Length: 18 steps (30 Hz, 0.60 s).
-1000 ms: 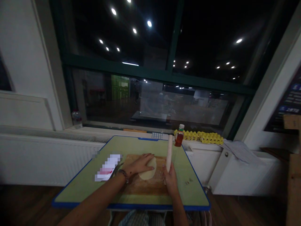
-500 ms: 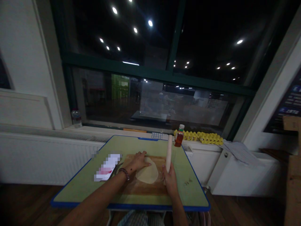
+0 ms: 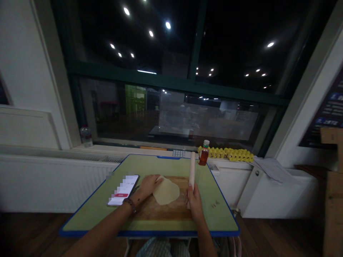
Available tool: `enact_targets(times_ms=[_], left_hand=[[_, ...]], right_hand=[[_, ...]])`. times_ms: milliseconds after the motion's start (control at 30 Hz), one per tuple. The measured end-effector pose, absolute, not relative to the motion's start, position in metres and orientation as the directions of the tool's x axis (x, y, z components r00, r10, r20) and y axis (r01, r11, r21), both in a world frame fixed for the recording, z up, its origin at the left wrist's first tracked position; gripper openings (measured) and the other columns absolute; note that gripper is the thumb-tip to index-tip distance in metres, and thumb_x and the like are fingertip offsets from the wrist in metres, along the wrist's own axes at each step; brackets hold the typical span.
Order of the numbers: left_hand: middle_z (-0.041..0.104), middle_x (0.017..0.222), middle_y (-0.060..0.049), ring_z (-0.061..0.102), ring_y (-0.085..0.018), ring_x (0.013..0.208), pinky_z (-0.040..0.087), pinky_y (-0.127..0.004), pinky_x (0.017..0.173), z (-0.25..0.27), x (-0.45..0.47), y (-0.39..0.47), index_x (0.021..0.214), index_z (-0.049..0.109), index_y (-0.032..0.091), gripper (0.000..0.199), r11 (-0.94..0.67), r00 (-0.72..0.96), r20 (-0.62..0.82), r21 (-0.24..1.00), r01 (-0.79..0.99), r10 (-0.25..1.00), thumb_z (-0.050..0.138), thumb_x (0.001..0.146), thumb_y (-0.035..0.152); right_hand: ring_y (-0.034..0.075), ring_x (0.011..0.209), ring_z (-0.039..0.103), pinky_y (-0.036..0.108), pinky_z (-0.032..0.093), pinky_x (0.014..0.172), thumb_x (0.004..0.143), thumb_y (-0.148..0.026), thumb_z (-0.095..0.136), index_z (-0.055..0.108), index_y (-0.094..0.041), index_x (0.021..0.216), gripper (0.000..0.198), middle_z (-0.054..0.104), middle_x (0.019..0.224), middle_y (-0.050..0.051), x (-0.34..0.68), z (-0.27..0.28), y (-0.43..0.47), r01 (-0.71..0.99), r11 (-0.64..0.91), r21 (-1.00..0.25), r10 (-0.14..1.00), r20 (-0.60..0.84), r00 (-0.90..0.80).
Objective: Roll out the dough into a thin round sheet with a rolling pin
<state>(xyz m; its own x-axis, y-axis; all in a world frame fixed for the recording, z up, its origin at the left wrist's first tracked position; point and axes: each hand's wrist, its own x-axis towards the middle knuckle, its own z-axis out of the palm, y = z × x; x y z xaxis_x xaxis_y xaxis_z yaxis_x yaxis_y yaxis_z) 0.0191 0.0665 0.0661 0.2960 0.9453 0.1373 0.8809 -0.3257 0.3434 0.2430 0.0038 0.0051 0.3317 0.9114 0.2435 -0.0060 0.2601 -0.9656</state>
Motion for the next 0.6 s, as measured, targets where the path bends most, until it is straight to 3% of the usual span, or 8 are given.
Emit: enact_targets(times_ms=[133, 233, 300, 400, 500, 600], left_hand=[[0.072, 0.101, -0.015, 0.066, -0.026, 0.097, 0.045, -0.033, 0.084, 0.065, 0.009, 0.054, 0.093, 0.070, 0.014, 0.049, -0.254, 0.233, 0.103, 0.303, 0.919, 0.967, 0.028, 0.098, 0.039], [0.072, 0.100, -0.016, 0.067, -0.026, 0.095, 0.046, -0.033, 0.079, 0.063, 0.000, 0.044, 0.095, 0.069, 0.013, 0.049, -0.211, 0.204, 0.055, 0.287, 0.934, 0.977, 0.028, 0.098, 0.039], [0.072, 0.102, -0.012, 0.067, -0.024, 0.095, 0.046, -0.030, 0.077, 0.063, -0.009, 0.040, 0.097, 0.069, 0.016, 0.044, -0.211, 0.216, 0.015, 0.290, 0.934, 0.976, 0.031, 0.097, 0.039], [0.072, 0.104, -0.007, 0.067, -0.022, 0.095, 0.046, -0.028, 0.075, 0.068, -0.027, 0.035, 0.098, 0.068, 0.020, 0.035, -0.206, 0.228, -0.041, 0.292, 0.934, 0.973, 0.037, 0.095, 0.038], [0.070, 0.103, -0.011, 0.066, -0.023, 0.094, 0.045, -0.031, 0.075, 0.080, -0.038, 0.031, 0.102, 0.063, 0.017, 0.035, -0.151, 0.170, -0.043, 0.276, 0.949, 0.985, 0.032, 0.097, 0.031], [0.064, 0.111, -0.013, 0.059, -0.025, 0.104, 0.044, -0.035, 0.081, 0.092, -0.032, 0.029, 0.111, 0.056, 0.015, 0.032, -0.133, 0.096, 0.165, 0.233, 0.963, 0.982, 0.029, 0.096, 0.026]], right_hand=[[0.009, 0.040, 0.041, 0.021, 0.036, 0.038, 0.080, -0.075, 0.044, 0.050, -0.022, 0.084, 0.054, 0.046, 0.054, -0.008, 0.242, 0.008, 0.003, -0.002, 0.227, -0.974, 0.933, 0.216, 0.289], [0.014, 0.054, 0.055, 0.025, 0.046, 0.050, 0.086, -0.066, 0.041, 0.055, -0.021, 0.095, 0.048, 0.059, 0.068, -0.002, 0.248, 0.017, -0.004, 0.245, 0.303, -0.921, 0.913, 0.354, 0.201], [0.019, 0.079, 0.063, 0.030, 0.051, 0.071, 0.089, -0.054, 0.042, 0.057, -0.020, 0.110, 0.042, 0.067, 0.092, 0.005, 0.254, 0.025, -0.012, 0.495, 0.349, -0.796, 0.896, 0.438, 0.072], [0.023, 0.103, 0.061, 0.036, 0.046, 0.091, 0.091, -0.040, 0.042, 0.060, -0.021, 0.117, 0.036, 0.066, 0.113, 0.008, 0.261, 0.034, -0.024, 0.776, 0.344, -0.529, 0.907, 0.400, -0.130], [0.024, 0.112, 0.057, 0.037, 0.042, 0.098, 0.092, -0.031, 0.043, 0.060, -0.022, 0.121, 0.035, 0.063, 0.121, 0.009, 0.259, 0.035, -0.033, 0.872, 0.373, -0.318, 0.900, 0.350, -0.258], [0.023, 0.114, 0.056, 0.036, 0.042, 0.098, 0.091, -0.027, 0.045, 0.060, -0.024, 0.122, 0.035, 0.062, 0.123, 0.008, 0.248, 0.031, -0.038, 0.903, 0.364, -0.227, 0.898, 0.344, -0.275]])
